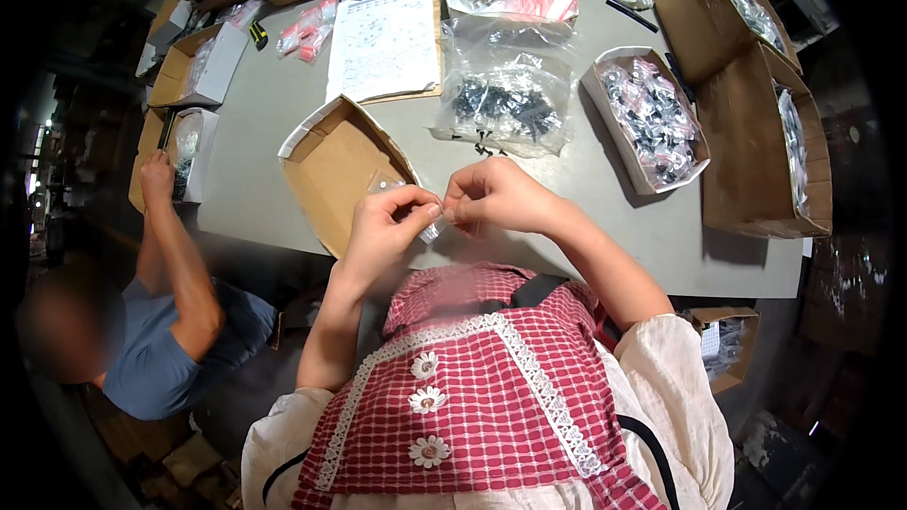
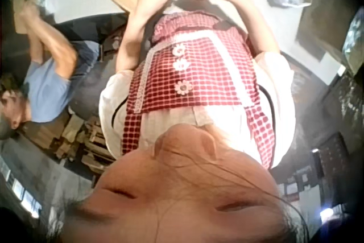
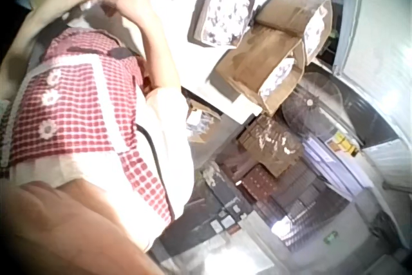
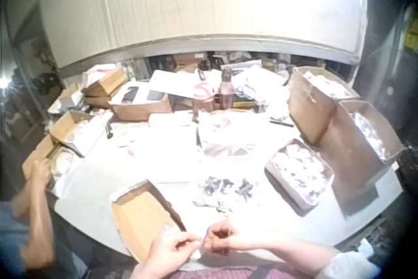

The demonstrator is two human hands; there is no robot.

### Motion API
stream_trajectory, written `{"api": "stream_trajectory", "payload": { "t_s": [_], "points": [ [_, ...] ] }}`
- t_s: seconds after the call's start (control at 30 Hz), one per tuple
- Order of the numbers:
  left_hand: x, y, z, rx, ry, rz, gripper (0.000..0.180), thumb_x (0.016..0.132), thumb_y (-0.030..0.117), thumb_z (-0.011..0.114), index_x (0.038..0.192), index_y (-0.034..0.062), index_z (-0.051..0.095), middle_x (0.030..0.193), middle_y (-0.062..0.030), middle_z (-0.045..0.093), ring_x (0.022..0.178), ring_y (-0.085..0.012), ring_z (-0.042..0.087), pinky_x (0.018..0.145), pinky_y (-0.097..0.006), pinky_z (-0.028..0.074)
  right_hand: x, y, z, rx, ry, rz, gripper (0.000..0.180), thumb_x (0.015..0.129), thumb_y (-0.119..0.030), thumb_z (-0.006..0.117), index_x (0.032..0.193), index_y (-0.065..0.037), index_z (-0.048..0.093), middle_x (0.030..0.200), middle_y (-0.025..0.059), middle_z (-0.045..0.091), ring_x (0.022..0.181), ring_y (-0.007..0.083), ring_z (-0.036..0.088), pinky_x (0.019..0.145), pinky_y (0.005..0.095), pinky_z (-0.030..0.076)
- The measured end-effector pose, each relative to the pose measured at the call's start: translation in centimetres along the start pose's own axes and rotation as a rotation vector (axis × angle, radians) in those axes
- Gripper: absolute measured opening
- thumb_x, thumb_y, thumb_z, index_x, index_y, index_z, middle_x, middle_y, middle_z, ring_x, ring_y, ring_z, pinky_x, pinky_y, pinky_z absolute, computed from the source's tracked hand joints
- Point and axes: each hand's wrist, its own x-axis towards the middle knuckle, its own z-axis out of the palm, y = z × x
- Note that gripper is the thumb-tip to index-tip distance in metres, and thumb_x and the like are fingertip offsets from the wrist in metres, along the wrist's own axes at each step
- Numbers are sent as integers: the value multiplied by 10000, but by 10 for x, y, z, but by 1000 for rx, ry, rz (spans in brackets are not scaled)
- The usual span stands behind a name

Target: The person picks up small black plastic components and metal screws from the table and places them into plastic bags.

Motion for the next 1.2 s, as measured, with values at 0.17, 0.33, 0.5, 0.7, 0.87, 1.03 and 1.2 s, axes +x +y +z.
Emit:
{"api": "stream_trajectory", "payload": {
  "t_s": [0.17, 0.33, 0.5, 0.7, 0.87, 1.03, 1.2],
  "points": [
    [4, 15, 12, 342, 302, 247, 121, 912, 118, 684, 919, -2, 696, 801, -27, 688, 722, -72, 586, 603, -234, 453, -13, 17, -4, -63, 97, -50, 228, 890, -147, 745, 757, -57, 584, 680, 8, 631, 573, 61, 551, 493, 230, 406],
    [4, 23, 11, 86, -126, 27, 133, 936, 128, 653, 897, 3, 675, 755, -19, 661, 688, -64, 574, 579, -228, 429, -22, 22, 5, 123, 66, -53, 222, 853, -142, 780, 734, -56, 614, 671, -54, 575, 622, 12, 466, 533, 223, 355],
    [-2, 2, 25, -249, -199, -92, 142, 931, 110, 638, 846, -4, 649, 702, -8, 632, 643, -42, 549, 578, -223, 423, -32, 19, 8, 266, 27, 78, 206, 888, -161, 734, 755, -41, 633, 699, -38, 605, 613, 36, 492, 533, 231, 372],
    [-11, -5, 54, 117, 26, 4, 122, 818, 94, 692, 752, 9, 635, 629, -36, 593, 585, -55, 536, 519, -249, 403, -33, 47, 24, -460, 507, -232, 141, 715, -150, 664, 683, -19, 620, 618, 127, 590, 538, 215, 595, 544, 333, 472],
    [-7, -11, 59, 238, 167, 228, 122, 873, 112, 690, 814, 12, 652, 656, -47, 617, 595, -62, 551, 529, -250, 421, -37, 67, 12, -433, 687, -137, 112, 765, -113, 661, 720, -14, 633, 654, 90, 637, 599, 159, 617, 582, 300, 488],
    [0, -14, 61, -229, -106, -56, 165, 962, 166, 655, 907, 11, 658, 725, -5, 638, 673, -46, 573, 559, -229, 424, -46, 61, 10, -5, 336, -130, 117, 908, -77, 631, 830, 6, 657, 756, 18, 662, 743, 60, 576, 658, 253, 472],
    [2, -13, 57, -505, -274, -168, 187, 970, 164, 630, 897, -6, 661, 728, -9, 649, 661, -60, 601, 580, -233, 484, -53, 54, 8, 305, 167, -8, 200, 959, -183, 662, 835, -27, 659, 720, -9, 627, 673, 49, 559, 596, 219, 420]
  ]
}}
